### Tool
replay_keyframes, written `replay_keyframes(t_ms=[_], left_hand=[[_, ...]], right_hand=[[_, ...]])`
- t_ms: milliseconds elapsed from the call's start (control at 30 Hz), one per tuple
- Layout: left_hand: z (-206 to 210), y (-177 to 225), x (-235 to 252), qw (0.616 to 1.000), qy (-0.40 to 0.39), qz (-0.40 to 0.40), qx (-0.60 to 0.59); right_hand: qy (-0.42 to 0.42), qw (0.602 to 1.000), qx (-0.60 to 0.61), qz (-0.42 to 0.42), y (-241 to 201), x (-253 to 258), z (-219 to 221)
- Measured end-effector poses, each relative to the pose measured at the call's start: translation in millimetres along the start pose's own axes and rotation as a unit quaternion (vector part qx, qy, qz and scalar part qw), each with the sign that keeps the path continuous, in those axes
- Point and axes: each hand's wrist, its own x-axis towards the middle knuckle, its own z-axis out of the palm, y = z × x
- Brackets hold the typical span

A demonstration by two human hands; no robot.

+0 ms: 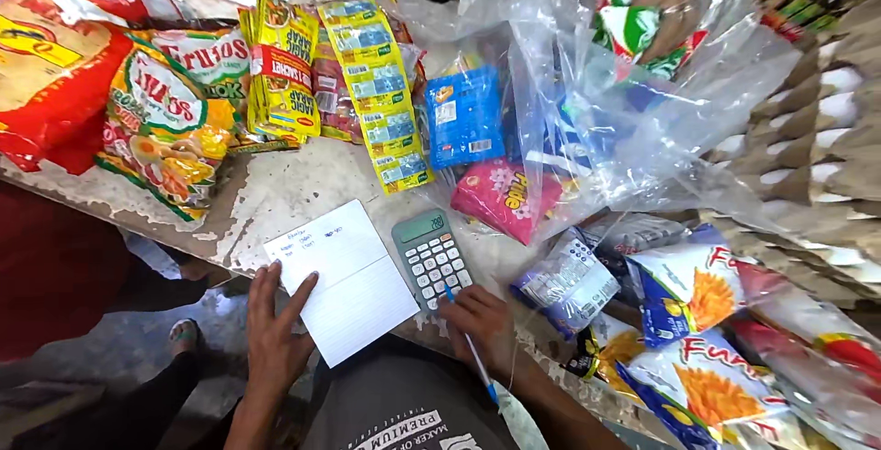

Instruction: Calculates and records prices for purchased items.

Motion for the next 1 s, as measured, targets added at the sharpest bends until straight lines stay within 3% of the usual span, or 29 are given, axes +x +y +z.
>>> replay_keyframes(t_ms=[100,267,400,533,667,767,867,1000], left_hand=[[-1.9,-0.5,0.1,1.0,0.002,0.006,0.006],[-2.4,1.0,0.8,1.0,0.003,0.007,0.006],[-1.8,1.3,0.2,1.0,0.006,-0.002,0.008],[0.0,0.0,0.4,1.0,0.005,0.003,0.003],[-1.8,1.8,0.3,1.0,0.001,0.001,0.003],[-6.0,6.8,3.0,1.0,-0.022,-0.005,0.014],[-14.0,11.5,7.8,0.999,-0.045,-0.012,0.022],[-20.5,11.6,12.3,0.998,-0.061,-0.007,0.024]], right_hand=[[0.062,0.996,-0.039,0.059,14.8,25.4,-3.9],[0.024,0.994,-0.078,0.072,32.3,47.8,-2.4],[0.014,0.999,-0.024,0.036,2.0,42.7,0.5],[-0.015,1.0,-0.024,0.005,-1.5,31.5,17.8],[0.048,0.996,-0.041,0.066,7.5,18.4,-14.3],[0.019,0.992,-0.08,0.099,21.0,-3.6,-22.3],[0.036,0.996,0.027,0.082,2.0,-1.6,-19.6],[0.015,0.966,0.251,0.053,-42.3,38.2,26.7]])
